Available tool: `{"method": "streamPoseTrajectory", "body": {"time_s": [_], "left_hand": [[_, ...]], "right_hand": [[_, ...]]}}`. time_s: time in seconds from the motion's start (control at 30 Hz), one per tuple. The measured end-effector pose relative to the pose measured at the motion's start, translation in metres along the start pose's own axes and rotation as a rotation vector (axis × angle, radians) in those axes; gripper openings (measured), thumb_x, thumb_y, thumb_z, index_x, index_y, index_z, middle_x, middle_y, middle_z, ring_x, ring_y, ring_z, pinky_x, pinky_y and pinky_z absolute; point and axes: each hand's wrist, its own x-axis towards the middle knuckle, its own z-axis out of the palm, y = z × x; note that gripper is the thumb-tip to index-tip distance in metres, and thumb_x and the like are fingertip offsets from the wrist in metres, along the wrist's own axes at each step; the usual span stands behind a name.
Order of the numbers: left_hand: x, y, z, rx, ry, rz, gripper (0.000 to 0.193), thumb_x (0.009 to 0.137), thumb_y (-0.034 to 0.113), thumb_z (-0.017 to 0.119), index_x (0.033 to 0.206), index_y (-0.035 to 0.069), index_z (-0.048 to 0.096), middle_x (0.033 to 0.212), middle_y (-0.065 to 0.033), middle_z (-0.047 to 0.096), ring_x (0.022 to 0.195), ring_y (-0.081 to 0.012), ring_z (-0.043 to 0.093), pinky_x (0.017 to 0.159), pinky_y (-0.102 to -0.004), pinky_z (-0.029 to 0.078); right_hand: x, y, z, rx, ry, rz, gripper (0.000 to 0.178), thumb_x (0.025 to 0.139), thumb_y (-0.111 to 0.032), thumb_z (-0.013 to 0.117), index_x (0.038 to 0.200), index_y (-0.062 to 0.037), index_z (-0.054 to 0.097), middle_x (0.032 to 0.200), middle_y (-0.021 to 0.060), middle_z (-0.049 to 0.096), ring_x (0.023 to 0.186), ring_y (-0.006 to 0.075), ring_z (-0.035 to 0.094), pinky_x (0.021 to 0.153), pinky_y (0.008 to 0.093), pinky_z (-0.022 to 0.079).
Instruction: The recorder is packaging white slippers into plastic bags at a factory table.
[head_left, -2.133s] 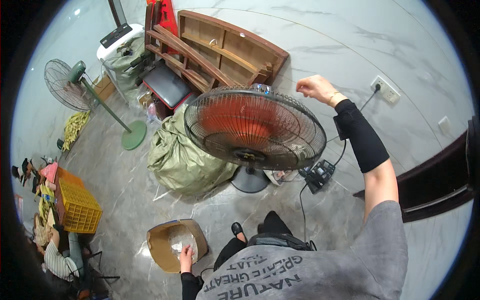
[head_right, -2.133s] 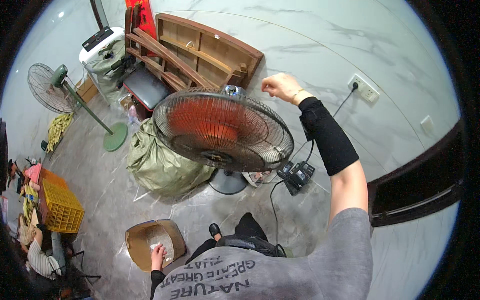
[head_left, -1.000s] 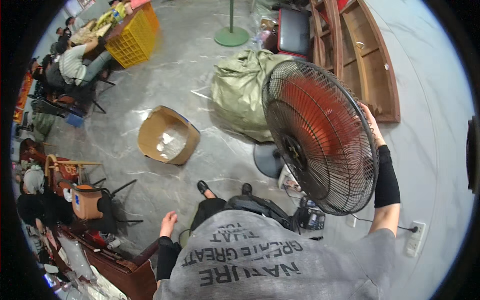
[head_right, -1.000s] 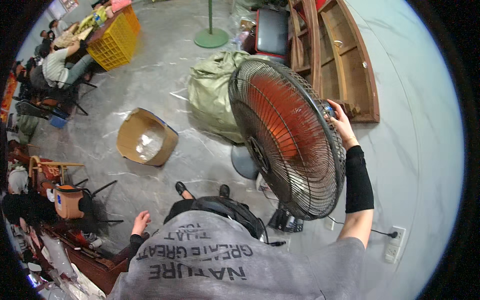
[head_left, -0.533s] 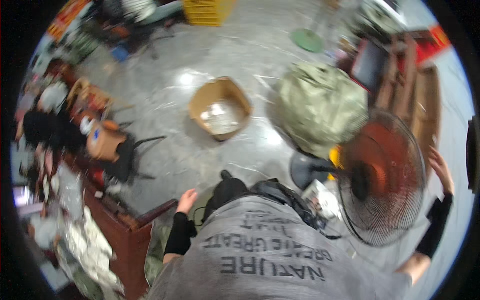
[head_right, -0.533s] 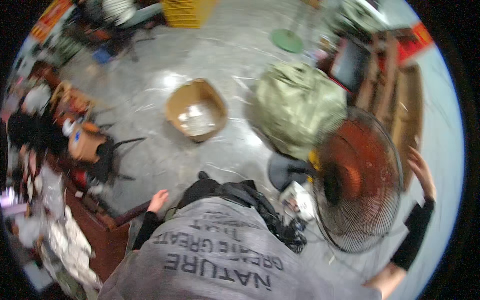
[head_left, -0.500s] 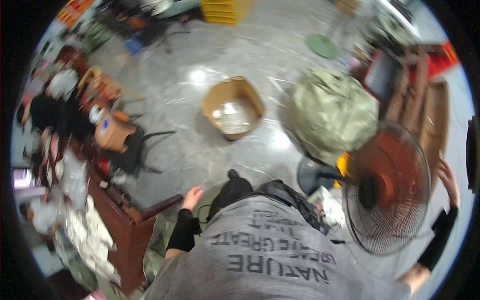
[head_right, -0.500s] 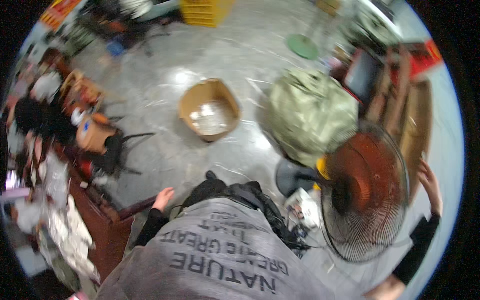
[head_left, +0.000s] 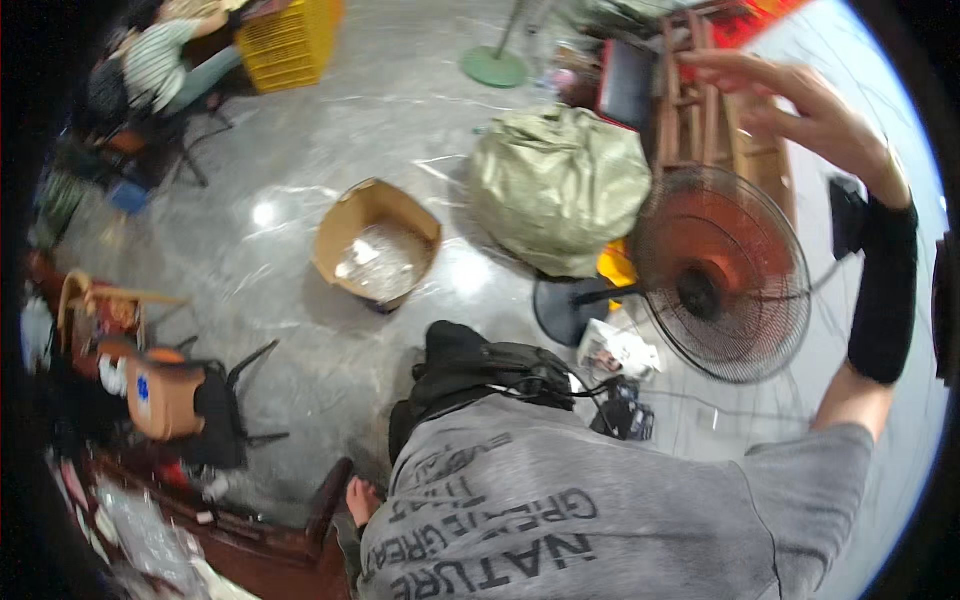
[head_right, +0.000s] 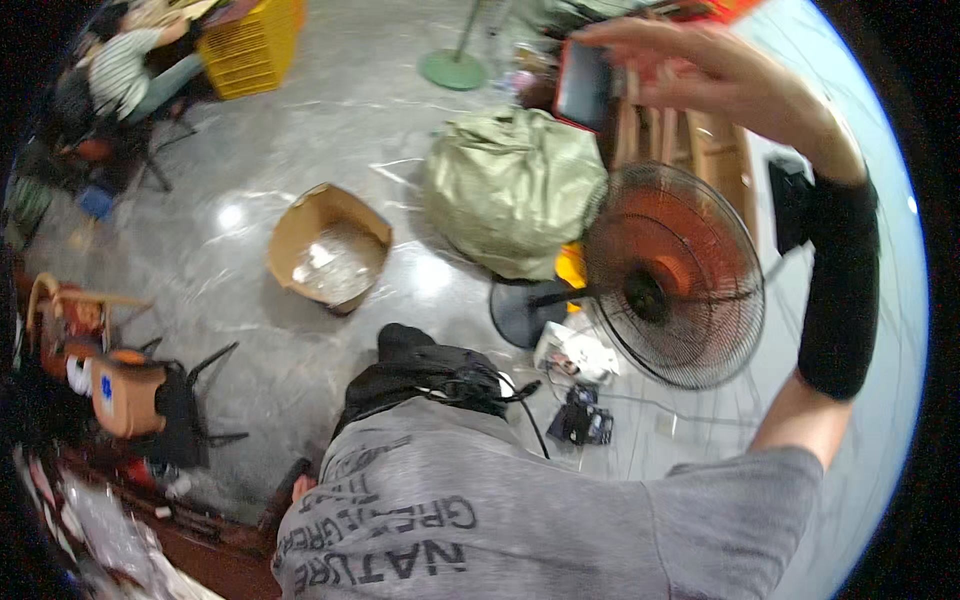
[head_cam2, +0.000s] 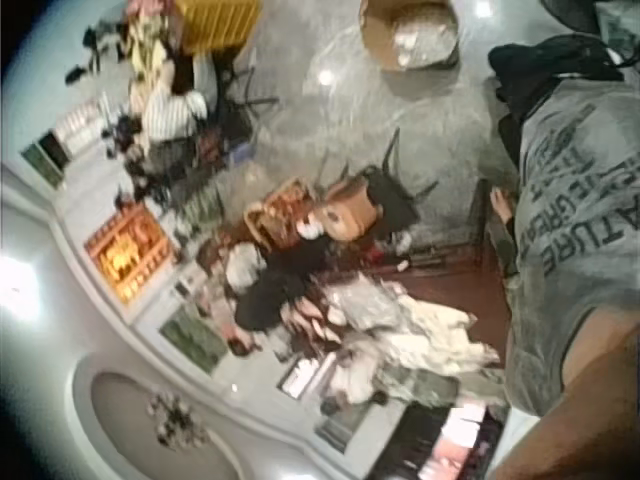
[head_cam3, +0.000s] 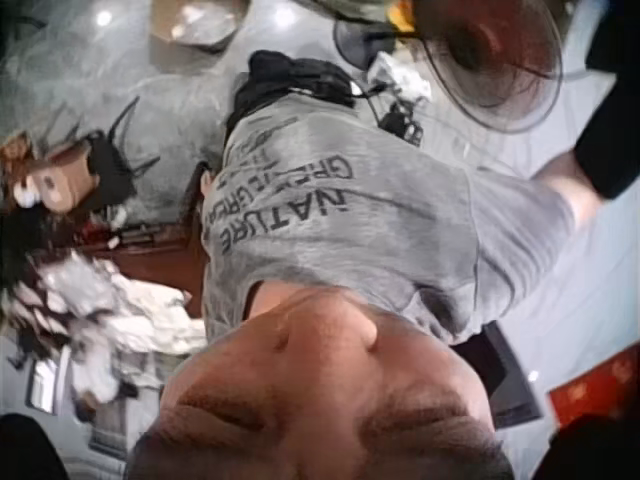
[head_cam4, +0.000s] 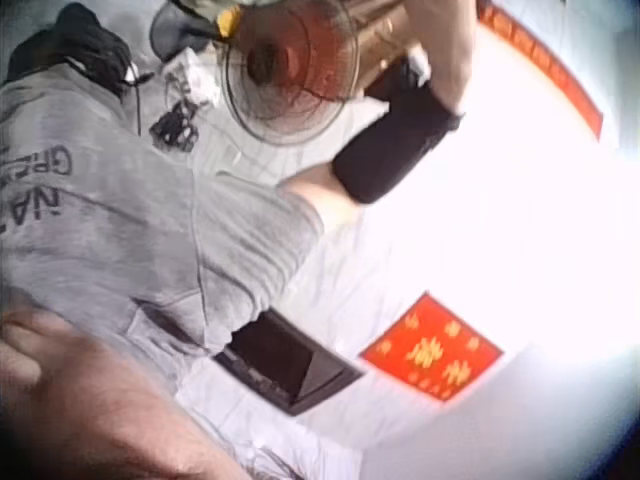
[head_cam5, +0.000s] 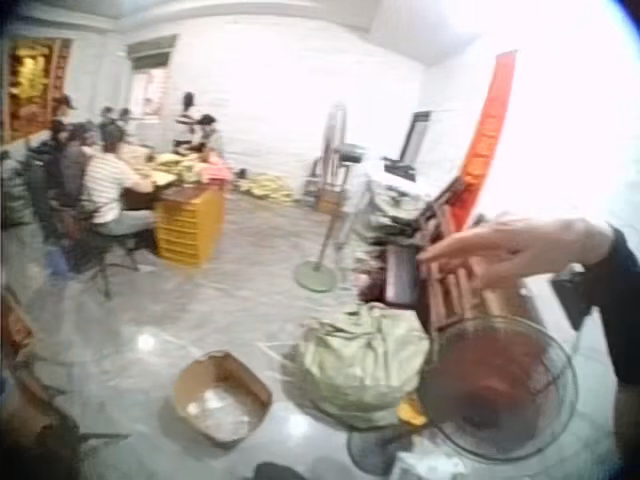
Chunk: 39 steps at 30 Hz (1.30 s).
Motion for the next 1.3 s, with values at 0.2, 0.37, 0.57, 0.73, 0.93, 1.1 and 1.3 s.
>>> {"method": "streamPoseTrajectory", "body": {"time_s": [0.2, 0.37, 0.57, 0.73, 0.93, 1.1, 1.3], "left_hand": [[0.000, -0.053, -0.092, -0.124, 0.153, -0.026, 0.040, 0.103, 0.024, 0.061, 0.140, 0.007, 0.059, 0.134, -0.0115, 0.061, 0.122, -0.0282, 0.055, 0.104, -0.0436, 0.044], [0.002, -0.039, -0.173, -0.116, 0.440, 0.235, 0.040, 0.105, 0.020, 0.059, 0.143, 0.009, 0.057, 0.144, -0.0119, 0.056, 0.133, -0.0316, 0.050, 0.111, -0.0465, 0.041], [-0.053, -0.009, -0.330, 0.280, 1.236, 0.345, 0.043, 0.108, 0.021, 0.056, 0.149, 0.013, 0.051, 0.160, -0.0108, 0.043, 0.151, -0.0350, 0.034, 0.122, -0.0532, 0.028], [-0.108, -0.047, -0.406, 0.207, 1.361, -0.117, 0.058, 0.106, 0.034, 0.056, 0.159, 0.016, 0.040, 0.171, -0.0077, 0.026, 0.159, -0.0367, 0.017, 0.125, -0.0620, 0.014], [-0.094, -0.126, -0.445, 0.201, 1.282, -0.326, 0.070, 0.103, 0.038, 0.057, 0.165, 0.015, 0.031, 0.175, -0.0072, 0.019, 0.160, -0.0386, 0.013, 0.126, -0.0630, 0.011], [-0.097, -0.131, -0.474, 0.158, 1.272, -0.292, 0.069, 0.102, 0.039, 0.057, 0.163, 0.013, 0.035, 0.173, -0.0083, 0.023, 0.159, -0.0398, 0.016, 0.125, -0.0625, 0.014], [-0.118, -0.148, -0.556, -0.424, 1.273, -0.147, 0.056, 0.102, 0.034, 0.065, 0.151, 0.011, 0.051, 0.149, -0.0120, 0.050, 0.128, -0.0304, 0.051, 0.103, -0.0464, 0.041]], "right_hand": [[0.125, -0.145, 0.001, 0.056, -0.092, -0.168, 0.062, 0.093, -0.008, 0.070, 0.152, -0.0133, 0.052, 0.140, 0.0120, 0.065, 0.113, 0.0262, 0.067, 0.108, 0.0416, 0.052], [0.198, -0.273, 0.036, 0.096, -0.177, -0.210, 0.079, 0.076, 0.001, 0.079, 0.150, -0.0105, 0.053, 0.144, 0.0149, 0.062, 0.129, 0.0320, 0.062, 0.111, 0.0426, 0.050], [0.367, -0.429, 0.158, 0.315, -0.274, -0.340, 0.067, 0.088, -0.010, 0.076, 0.151, -0.0112, 0.052, 0.135, 0.0174, 0.067, 0.120, 0.0316, 0.066, 0.103, 0.0415, 0.052], [0.472, -0.591, 0.178, 0.230, -0.273, -0.769, 0.058, 0.095, -0.021, 0.072, 0.149, -0.0112, 0.053, 0.130, 0.0214, 0.068, 0.116, 0.0375, 0.067, 0.098, 0.0440, 0.053], [0.560, -0.928, 0.174, 0.094, -0.341, -1.388, 0.057, 0.098, -0.028, 0.068, 0.150, -0.0120, 0.051, 0.134, 0.0210, 0.066, 0.119, 0.0389, 0.065, 0.098, 0.0462, 0.053], [0.613, -1.154, 0.255, 0.437, -0.433, -1.337, 0.080, 0.097, -0.029, 0.073, 0.163, -0.0129, 0.030, 0.139, 0.0247, 0.060, 0.110, 0.0320, 0.068, 0.095, 0.0416, 0.054], [0.632, -1.315, 0.303, 0.779, -0.350, -1.031, 0.081, 0.098, -0.032, 0.073, 0.164, -0.0123, 0.029, 0.130, 0.0210, 0.064, 0.093, 0.0232, 0.068, 0.080, 0.0364, 0.057]]}}
